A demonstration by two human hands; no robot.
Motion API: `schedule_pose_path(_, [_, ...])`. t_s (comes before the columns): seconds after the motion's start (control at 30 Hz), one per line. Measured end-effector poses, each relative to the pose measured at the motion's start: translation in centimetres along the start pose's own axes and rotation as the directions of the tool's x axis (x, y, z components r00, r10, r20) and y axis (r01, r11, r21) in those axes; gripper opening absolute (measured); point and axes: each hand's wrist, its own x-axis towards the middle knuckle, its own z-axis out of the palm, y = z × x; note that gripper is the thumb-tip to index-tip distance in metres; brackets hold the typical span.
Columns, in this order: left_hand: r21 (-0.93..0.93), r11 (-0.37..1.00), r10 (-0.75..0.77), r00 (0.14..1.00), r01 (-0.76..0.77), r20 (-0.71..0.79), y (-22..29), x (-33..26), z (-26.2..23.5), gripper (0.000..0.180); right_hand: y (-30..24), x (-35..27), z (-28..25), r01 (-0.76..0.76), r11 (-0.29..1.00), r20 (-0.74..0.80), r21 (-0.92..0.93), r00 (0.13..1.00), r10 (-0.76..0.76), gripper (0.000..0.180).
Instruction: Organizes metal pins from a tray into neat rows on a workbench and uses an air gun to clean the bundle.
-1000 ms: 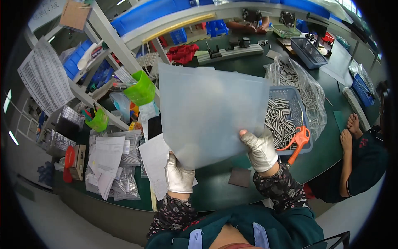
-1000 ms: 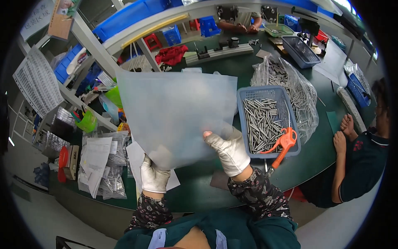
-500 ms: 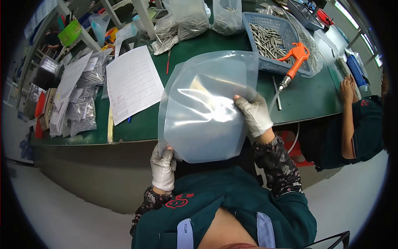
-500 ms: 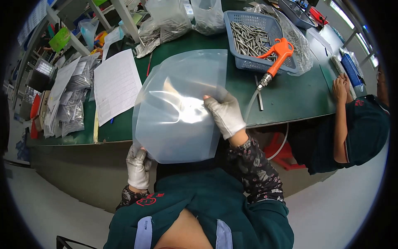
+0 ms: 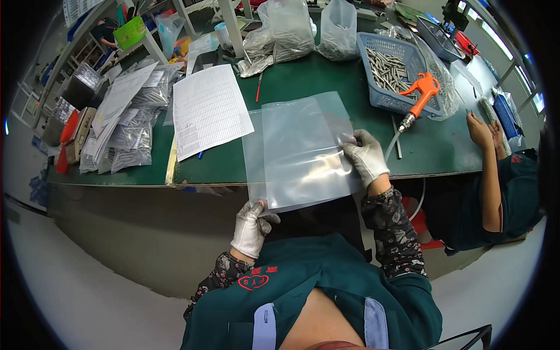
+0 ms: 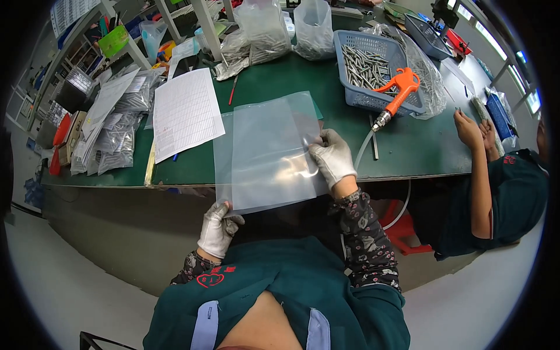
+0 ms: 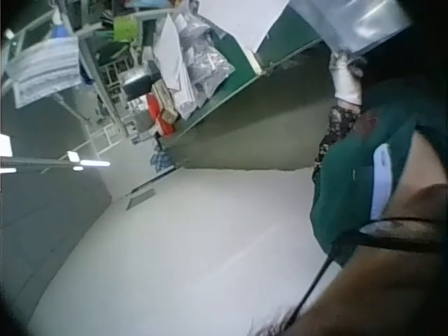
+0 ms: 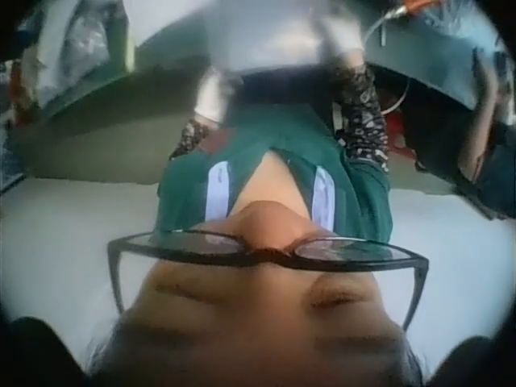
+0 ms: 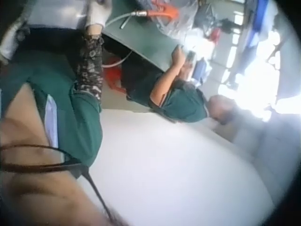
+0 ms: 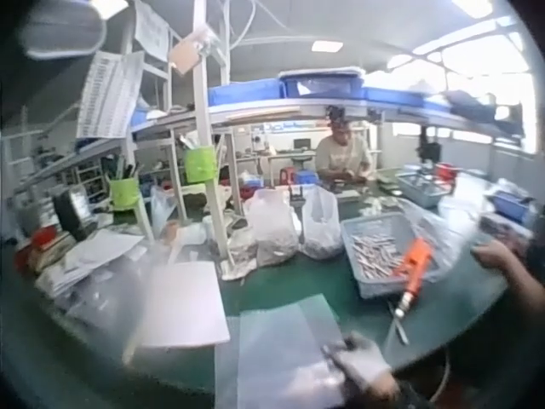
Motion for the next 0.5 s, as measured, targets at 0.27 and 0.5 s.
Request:
schedule_pose_path(0.27, [0.902, 0.239, 0.652, 0.748, -0.36, 0.126, 1.3, -0.4, -0.9, 0.06, -2.4, -3.2, -3.3, 0.127, 0.992, -0.131, 0.011, 0.984, -0.124, 0.039])
schedule_pose_path(0.5, [0.584, -0.586, 0.168, 0.62, -0.562, 0.766, 3.0, 0.9, 6.0, 0.047, -3.4, -6.3, -5.7, 0.333, 0.94, -0.15, 0.072, 0.936, -0.319, 0.026])
